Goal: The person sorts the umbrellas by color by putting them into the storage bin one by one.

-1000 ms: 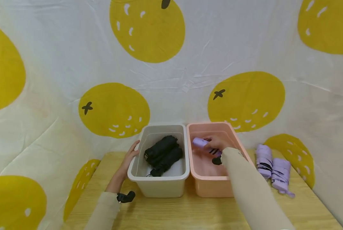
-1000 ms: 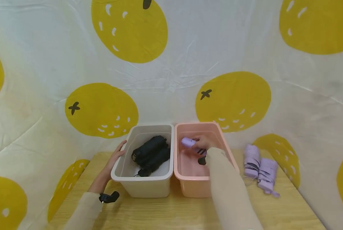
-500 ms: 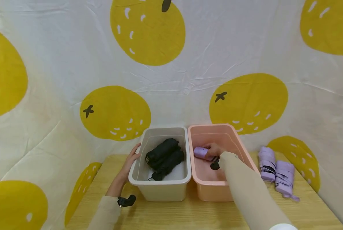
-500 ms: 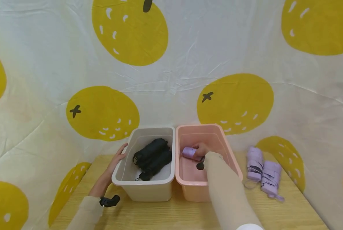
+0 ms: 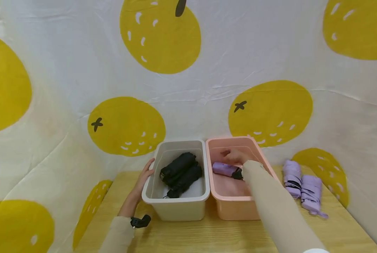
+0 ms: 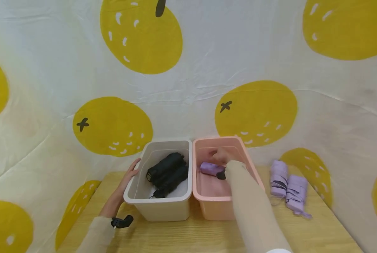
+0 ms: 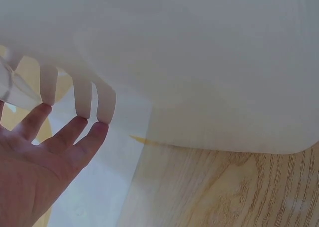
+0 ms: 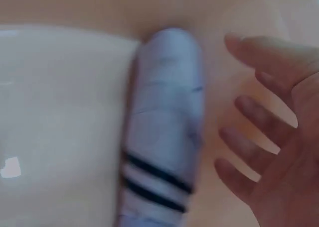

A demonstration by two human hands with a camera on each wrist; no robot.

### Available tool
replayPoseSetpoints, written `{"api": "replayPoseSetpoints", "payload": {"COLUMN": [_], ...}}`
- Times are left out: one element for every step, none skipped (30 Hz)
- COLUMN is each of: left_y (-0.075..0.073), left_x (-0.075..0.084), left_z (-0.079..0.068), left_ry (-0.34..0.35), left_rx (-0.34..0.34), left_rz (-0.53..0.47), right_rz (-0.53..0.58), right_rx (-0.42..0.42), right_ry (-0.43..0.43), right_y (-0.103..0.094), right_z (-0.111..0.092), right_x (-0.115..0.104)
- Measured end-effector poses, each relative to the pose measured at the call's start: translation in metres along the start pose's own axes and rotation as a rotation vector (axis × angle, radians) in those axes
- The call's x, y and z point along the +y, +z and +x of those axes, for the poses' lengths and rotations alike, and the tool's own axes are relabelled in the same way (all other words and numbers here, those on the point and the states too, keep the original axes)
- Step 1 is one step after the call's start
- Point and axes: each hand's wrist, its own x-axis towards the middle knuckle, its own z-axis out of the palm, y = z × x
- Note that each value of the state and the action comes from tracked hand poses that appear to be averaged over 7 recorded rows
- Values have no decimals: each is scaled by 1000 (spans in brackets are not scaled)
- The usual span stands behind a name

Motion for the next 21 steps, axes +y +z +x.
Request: {"api": "replayPoseSetpoints", "payload": {"left_y": [0, -1, -1, -2, -2, -2, -2, -1, 0, 1, 1, 2, 3, 3, 3, 3, 3, 3, 3, 3, 4], "left_x": [-1, -1, -2, -2, -3, -3, -3, -3, -3, -3, -2, -2, -2, -2, -2, -2, -1, -1, -1, -1, 0], "left_z": [-1, -1, -2, -1, -1, 0, 1, 2, 3, 4, 5, 4, 4, 3, 3, 2, 1, 1, 0, 1, 1], "left_ry": [-4, -6, -7, -5, -6, -3, 3, 3, 5, 4, 4, 5, 4, 1, 1, 1, 3, 4, 8, 8, 11], "left_rx": [8, 14, 20, 24, 24, 18, 11, 6, 0, -2, -5, -9, -10, -9, -11, -8, -8, -4, 4, 9, 9], "left_rz": [2, 1, 4, 12, 16, 19, 15, 12, 5, 2, -1, -8, -11, -17, -21, -16, -9, -10, 0, 7, 24], "right_rz": [28, 53, 58, 69, 69, 62, 52, 39, 28, 21, 11, 2, -2, -3, -5, -4, 9, 17, 29, 41, 53], "right_rx": [-4, 10, 27, 32, 31, 35, 36, 46, 39, 36, 38, 43, 51, 69, 82, 106, 132, 166, 209, 254, 293], "right_ry": [33, 80, 114, 142, 155, 157, 144, 134, 111, 89, 65, 52, 26, 4, -23, -49, -74, -101, -125, -133, -140], "right_y": [-3, -7, -11, -16, -22, -28, -35, -41, -48, -54, -59, -65, -70, -74, -78, -82, -86, -90, -93, -97, -102], "right_z": [0, -2, -3, -4, -5, -7, -9, -11, -15, -20, -26, -32, -38, -46, -55, -63, -71, -79, -89, -99, -108], "right_x": [-7, -15, -23, -31, -38, -45, -51, -57, -62, -68, -72, -76, -79, -82, -86, -88, -90, -91, -93, -93, -91]}}
